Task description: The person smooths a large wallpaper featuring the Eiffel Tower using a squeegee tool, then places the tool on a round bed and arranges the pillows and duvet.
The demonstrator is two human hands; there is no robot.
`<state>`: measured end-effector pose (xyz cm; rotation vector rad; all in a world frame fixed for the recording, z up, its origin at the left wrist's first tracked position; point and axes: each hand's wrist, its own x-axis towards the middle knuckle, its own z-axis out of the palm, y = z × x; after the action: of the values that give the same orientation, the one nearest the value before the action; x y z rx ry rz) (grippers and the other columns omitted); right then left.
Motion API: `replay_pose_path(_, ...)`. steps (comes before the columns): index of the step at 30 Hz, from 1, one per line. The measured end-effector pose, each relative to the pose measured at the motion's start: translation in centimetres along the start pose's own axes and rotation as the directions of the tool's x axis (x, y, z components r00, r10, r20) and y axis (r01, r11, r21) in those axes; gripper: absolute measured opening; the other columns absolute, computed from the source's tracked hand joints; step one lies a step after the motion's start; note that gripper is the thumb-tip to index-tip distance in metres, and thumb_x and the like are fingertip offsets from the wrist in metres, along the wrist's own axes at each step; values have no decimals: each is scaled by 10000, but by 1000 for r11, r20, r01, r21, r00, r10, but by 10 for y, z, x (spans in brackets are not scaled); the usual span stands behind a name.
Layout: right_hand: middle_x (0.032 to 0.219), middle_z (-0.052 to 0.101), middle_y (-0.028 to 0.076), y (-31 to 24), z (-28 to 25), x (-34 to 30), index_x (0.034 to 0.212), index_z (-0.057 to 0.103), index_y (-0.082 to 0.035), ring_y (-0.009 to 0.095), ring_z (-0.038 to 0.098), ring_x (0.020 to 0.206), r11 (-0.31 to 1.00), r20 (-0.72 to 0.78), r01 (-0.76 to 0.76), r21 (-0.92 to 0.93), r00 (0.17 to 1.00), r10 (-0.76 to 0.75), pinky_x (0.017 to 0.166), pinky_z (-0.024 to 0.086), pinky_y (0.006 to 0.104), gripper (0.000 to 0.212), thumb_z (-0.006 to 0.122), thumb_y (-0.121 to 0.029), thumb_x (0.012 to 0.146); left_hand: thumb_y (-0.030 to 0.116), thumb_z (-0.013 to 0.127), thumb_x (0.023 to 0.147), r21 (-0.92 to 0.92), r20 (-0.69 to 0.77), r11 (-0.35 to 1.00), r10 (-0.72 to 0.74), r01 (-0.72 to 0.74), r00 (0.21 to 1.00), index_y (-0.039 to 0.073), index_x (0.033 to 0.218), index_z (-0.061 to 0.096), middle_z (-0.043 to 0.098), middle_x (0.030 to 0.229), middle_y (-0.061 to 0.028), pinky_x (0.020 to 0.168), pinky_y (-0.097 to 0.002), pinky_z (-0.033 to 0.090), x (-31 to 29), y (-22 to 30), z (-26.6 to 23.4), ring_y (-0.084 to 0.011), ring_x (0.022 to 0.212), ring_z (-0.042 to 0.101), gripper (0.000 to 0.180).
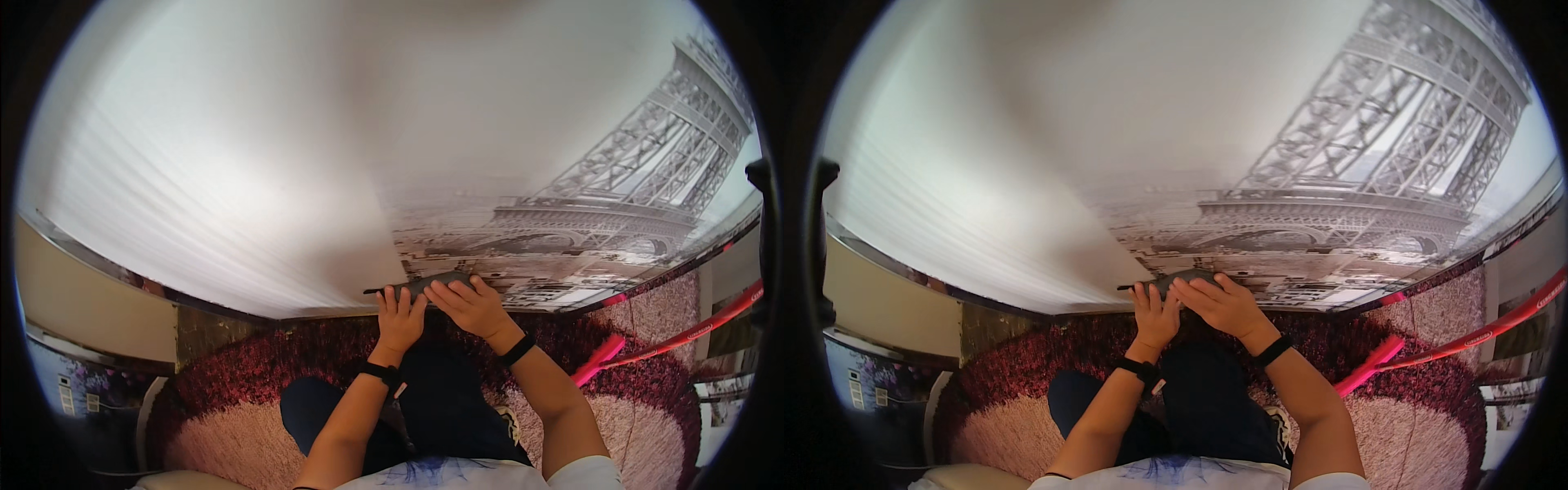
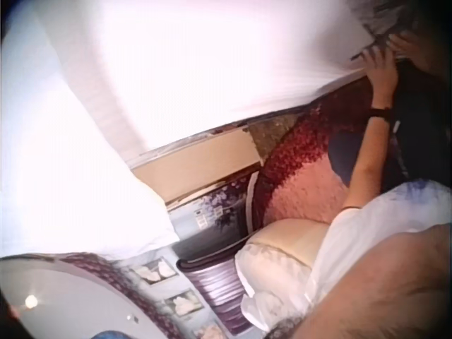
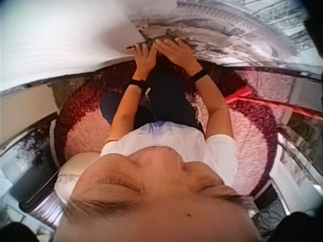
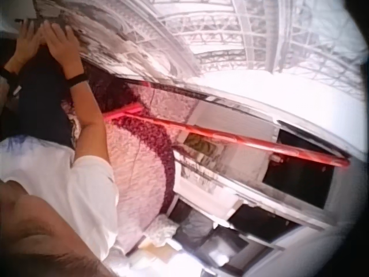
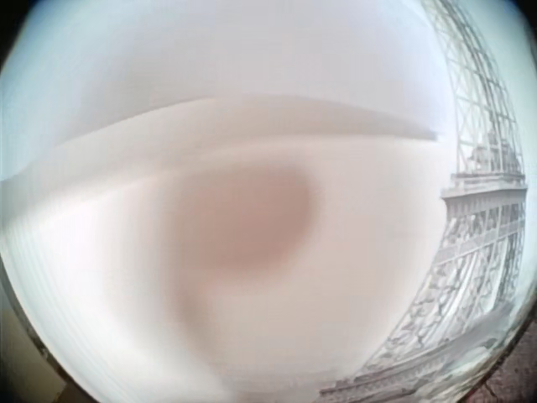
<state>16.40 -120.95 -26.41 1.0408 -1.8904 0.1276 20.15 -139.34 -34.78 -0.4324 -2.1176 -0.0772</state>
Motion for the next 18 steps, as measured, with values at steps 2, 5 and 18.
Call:
replay_pose_path(2, 1399, 503, -86, 3, -9, -1, 1221, 642, -210, 125, 383, 1356, 1000, 4, -8, 0, 1000, 8, 1146, 260, 381, 321, 635, -232, 901, 103, 538, 920, -2, 26, 1000, -18, 18, 999, 66, 1141, 592, 126, 1576, -221, 1151, -616, 56, 6, 8, -4, -466, 1448, 51, 231)
replay_pose_path(5, 1394, 508, -84, 23, -35, 29, 1195, 661, -200, 136, 384, 1358, 997, -55, -53, -50, 997, 51, 1140, 271, 406, 293, 627, -220, 905, 67, 523, 906, -17, -68, 1000, -10, 9, 998, 53, 1128, 592, 166, 1563, -230, 1138, -642, 41, 55, 13, -18, -499, 1437, 40, 233)
replay_pose_path(18, 1323, 562, -26, 51, -63, 37, 1152, 680, -210, 238, 391, 1347, 974, -202, -202, -105, 963, 178, 1128, 271, 508, 275, 624, -200, 883, 255, 587, 890, 3, -188, 992, 124, -125, 974, 159, 1024, 648, 264, 1536, -161, 1106, -677, -25, 119, 24, -25, -527, 1427, 26, 176)
